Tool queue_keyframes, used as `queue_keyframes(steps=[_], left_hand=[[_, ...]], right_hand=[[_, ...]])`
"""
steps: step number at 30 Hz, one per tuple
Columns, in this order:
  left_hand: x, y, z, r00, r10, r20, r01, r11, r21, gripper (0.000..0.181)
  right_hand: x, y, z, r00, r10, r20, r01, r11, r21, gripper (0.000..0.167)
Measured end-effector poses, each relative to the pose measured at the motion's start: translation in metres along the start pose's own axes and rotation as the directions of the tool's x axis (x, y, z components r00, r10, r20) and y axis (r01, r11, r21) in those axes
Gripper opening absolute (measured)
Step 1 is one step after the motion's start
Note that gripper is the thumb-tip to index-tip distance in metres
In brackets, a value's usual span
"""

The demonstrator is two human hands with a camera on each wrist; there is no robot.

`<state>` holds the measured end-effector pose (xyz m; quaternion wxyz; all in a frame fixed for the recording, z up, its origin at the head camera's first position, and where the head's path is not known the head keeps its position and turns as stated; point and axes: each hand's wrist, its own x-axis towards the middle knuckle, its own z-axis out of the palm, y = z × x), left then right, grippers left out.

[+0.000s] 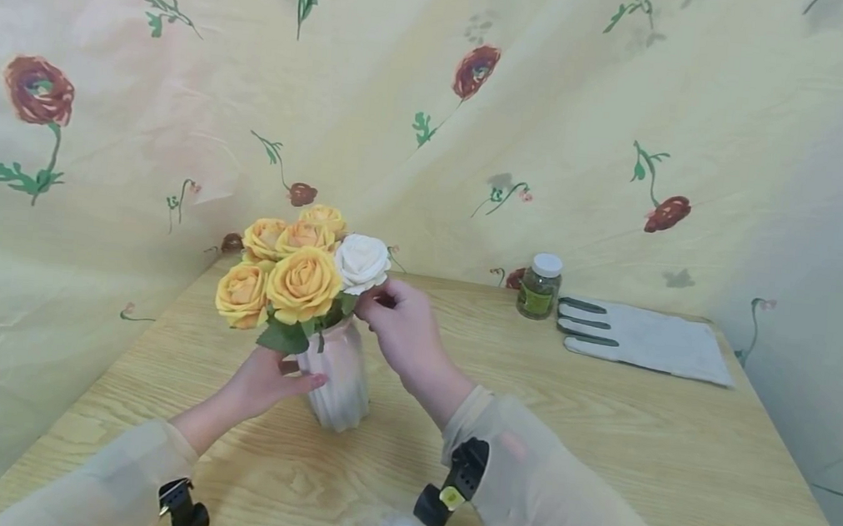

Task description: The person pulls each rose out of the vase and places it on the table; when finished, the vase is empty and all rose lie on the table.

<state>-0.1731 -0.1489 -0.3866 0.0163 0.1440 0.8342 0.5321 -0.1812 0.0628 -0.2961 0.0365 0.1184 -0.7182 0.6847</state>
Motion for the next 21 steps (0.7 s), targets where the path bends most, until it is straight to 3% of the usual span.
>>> queue_keyframes(steps=[7, 21], left_hand=[[0.001, -0.001, 0.0, 1.0, -0.008, 0.002, 0.008, 1.0, -0.012, 0.08], [0.001, -0.002, 0.001, 1.0, -0.011, -0.001, 0.011, 1.0, -0.009, 0.082]], right_hand=[[0.004, -0.005, -0.002, 0.997, -0.034, -0.071, 0.036, 0.999, 0.038, 0.02], [0.008, -0.023, -0.01, 0.996, 0.061, -0.063, -0.051, 0.987, 0.151, 0.019]])
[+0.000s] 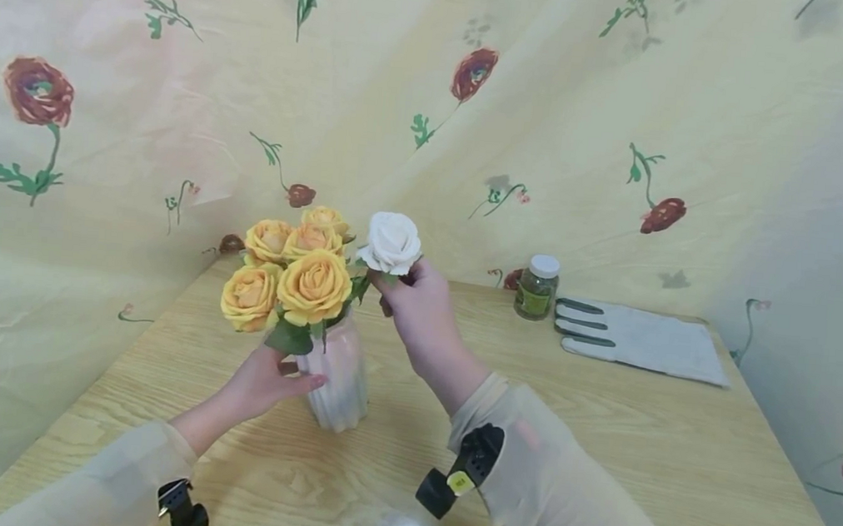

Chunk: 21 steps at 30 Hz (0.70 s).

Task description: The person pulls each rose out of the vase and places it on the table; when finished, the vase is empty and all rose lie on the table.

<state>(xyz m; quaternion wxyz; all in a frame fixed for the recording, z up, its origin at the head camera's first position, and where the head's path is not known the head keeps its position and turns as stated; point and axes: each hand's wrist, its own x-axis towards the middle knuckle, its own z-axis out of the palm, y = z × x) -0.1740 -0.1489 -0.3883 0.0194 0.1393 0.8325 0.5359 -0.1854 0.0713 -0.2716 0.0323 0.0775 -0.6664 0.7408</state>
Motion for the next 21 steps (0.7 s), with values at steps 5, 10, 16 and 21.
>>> queue_keyframes(steps=[5, 10, 16, 21], left_hand=[[0.0, -0.002, 0.0, 1.0, -0.001, 0.0, 0.001, 1.0, -0.006, 0.08], [0.001, -0.003, -0.001, 1.0, 0.01, 0.004, -0.01, 1.0, -0.003, 0.082], [0.0, -0.002, -0.002, 1.0, 0.012, 0.01, -0.012, 1.0, 0.005, 0.081], [0.0, -0.001, -0.002, 1.0, 0.011, 0.01, -0.011, 1.0, 0.002, 0.081]], right_hand=[[0.0, -0.001, -0.001, 1.0, -0.025, -0.02, 0.026, 0.997, 0.079, 0.022], [-0.001, -0.003, -0.004, 0.996, -0.055, -0.069, 0.063, 0.99, 0.123, 0.015], [-0.001, -0.008, -0.006, 0.994, -0.056, -0.095, 0.073, 0.98, 0.186, 0.01], [-0.003, -0.016, -0.008, 0.998, -0.022, -0.055, 0.037, 0.956, 0.293, 0.008]])
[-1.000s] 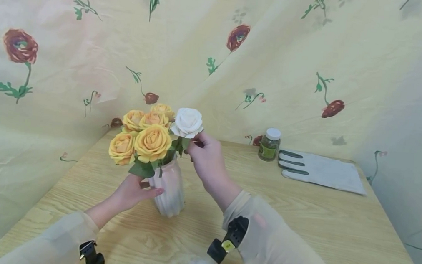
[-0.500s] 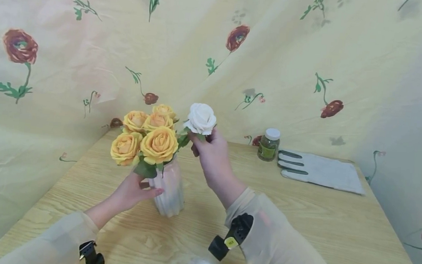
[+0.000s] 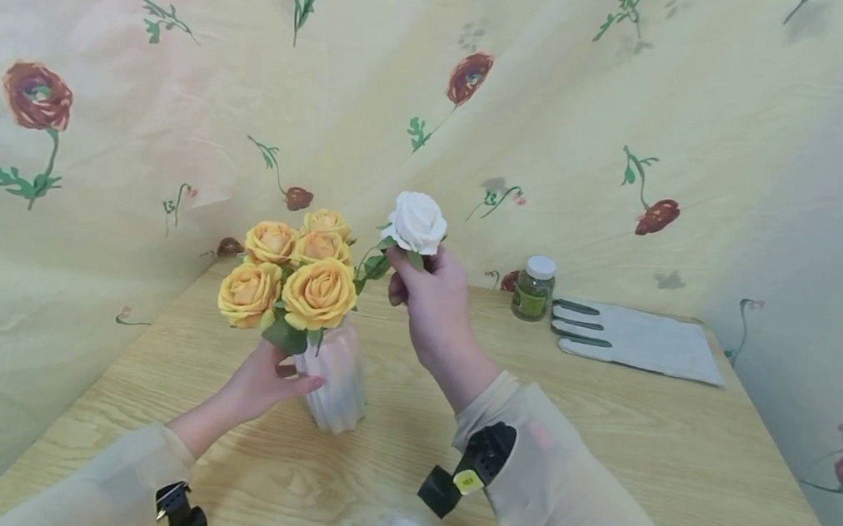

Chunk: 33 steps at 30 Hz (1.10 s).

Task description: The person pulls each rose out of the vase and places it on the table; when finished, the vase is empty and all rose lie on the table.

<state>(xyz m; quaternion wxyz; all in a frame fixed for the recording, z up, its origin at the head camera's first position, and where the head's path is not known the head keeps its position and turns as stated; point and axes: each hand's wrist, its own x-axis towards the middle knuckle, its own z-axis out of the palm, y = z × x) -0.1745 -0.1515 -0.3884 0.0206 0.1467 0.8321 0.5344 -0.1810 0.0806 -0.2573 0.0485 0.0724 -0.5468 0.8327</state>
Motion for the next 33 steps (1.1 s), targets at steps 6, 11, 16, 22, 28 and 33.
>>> queue_keyframes(steps=[6, 11, 16, 22, 28, 33], left_hand=[[-0.0007, 0.0006, 0.0004, 1.0, -0.009, -0.001, 0.009, 1.0, -0.013, 0.081], [-0.0013, 0.0014, 0.0006, 1.0, -0.011, -0.003, 0.011, 1.0, -0.023, 0.082], [-0.0017, 0.0013, 0.0008, 1.0, -0.002, 0.002, 0.002, 1.0, -0.023, 0.082], [-0.0022, 0.0018, 0.0008, 1.0, 0.002, 0.006, -0.002, 1.0, -0.028, 0.082], [-0.002, 0.0008, 0.0004, 1.0, 0.001, 0.005, -0.001, 1.0, -0.025, 0.082], [-0.0015, -0.0016, 0.0002, 0.999, 0.032, 0.01, -0.032, 0.999, -0.021, 0.083]], right_hand=[[-0.0032, -0.0059, -0.0011, 0.998, 0.052, 0.04, -0.054, 0.998, 0.032, 0.006], [-0.0045, -0.0073, -0.0014, 0.996, 0.071, 0.045, -0.072, 0.997, 0.011, 0.011], [-0.0032, -0.007, -0.0037, 0.999, 0.042, 0.021, -0.04, 0.996, -0.077, 0.012], [-0.0014, -0.0057, -0.0045, 1.0, 0.001, -0.011, -0.002, 0.995, -0.104, 0.02], [-0.0007, -0.005, -0.0055, 1.0, -0.027, 0.013, 0.027, 0.998, -0.051, 0.017], [-0.0008, -0.0064, -0.0074, 0.996, -0.087, 0.026, 0.089, 0.994, -0.06, 0.014]])
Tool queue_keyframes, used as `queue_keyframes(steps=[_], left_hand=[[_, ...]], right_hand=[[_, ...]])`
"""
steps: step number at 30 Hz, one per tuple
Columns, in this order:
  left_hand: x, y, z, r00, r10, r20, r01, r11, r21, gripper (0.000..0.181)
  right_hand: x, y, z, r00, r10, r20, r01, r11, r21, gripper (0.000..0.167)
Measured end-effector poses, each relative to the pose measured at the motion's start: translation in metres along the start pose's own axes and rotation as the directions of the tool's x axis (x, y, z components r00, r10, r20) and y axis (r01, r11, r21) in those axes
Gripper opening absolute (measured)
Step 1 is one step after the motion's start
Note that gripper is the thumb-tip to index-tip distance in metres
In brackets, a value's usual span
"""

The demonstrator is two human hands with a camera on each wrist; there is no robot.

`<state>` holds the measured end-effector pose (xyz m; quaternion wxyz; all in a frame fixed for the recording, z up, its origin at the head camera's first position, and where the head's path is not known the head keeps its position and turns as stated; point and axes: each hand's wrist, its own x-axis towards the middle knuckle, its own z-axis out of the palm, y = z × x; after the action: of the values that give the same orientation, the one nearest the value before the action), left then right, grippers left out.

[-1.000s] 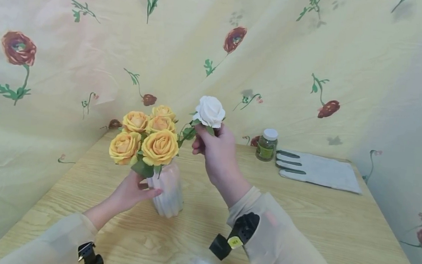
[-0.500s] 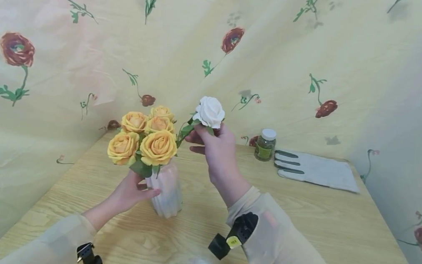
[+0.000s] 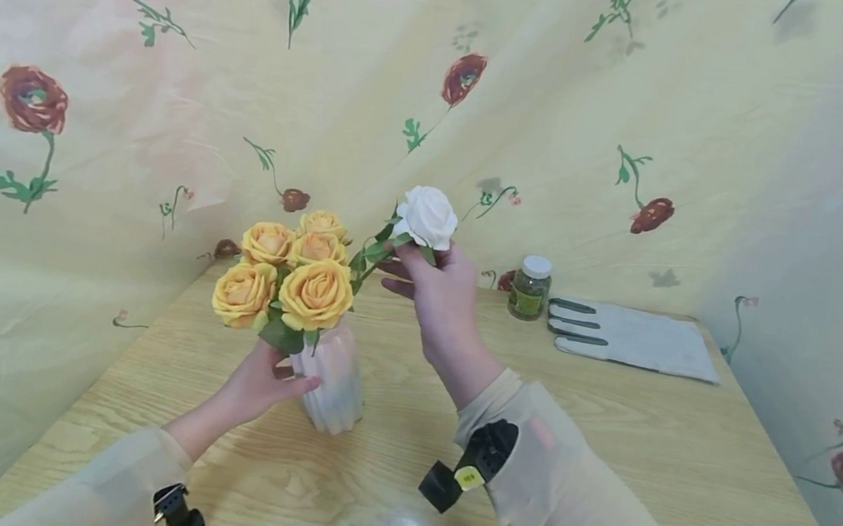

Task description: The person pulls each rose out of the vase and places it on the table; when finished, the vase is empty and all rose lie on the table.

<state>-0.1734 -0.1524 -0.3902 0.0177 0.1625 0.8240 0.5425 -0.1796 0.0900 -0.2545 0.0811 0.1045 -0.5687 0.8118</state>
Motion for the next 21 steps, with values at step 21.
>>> queue_keyframes(steps=[21], left_hand=[[0.002, -0.002, 0.003, 1.0, -0.016, 0.0, 0.016, 1.0, -0.02, 0.086]], right_hand=[[0.007, -0.016, -0.019, 0.986, -0.047, -0.161, 0.079, 0.976, 0.201, 0.004]])
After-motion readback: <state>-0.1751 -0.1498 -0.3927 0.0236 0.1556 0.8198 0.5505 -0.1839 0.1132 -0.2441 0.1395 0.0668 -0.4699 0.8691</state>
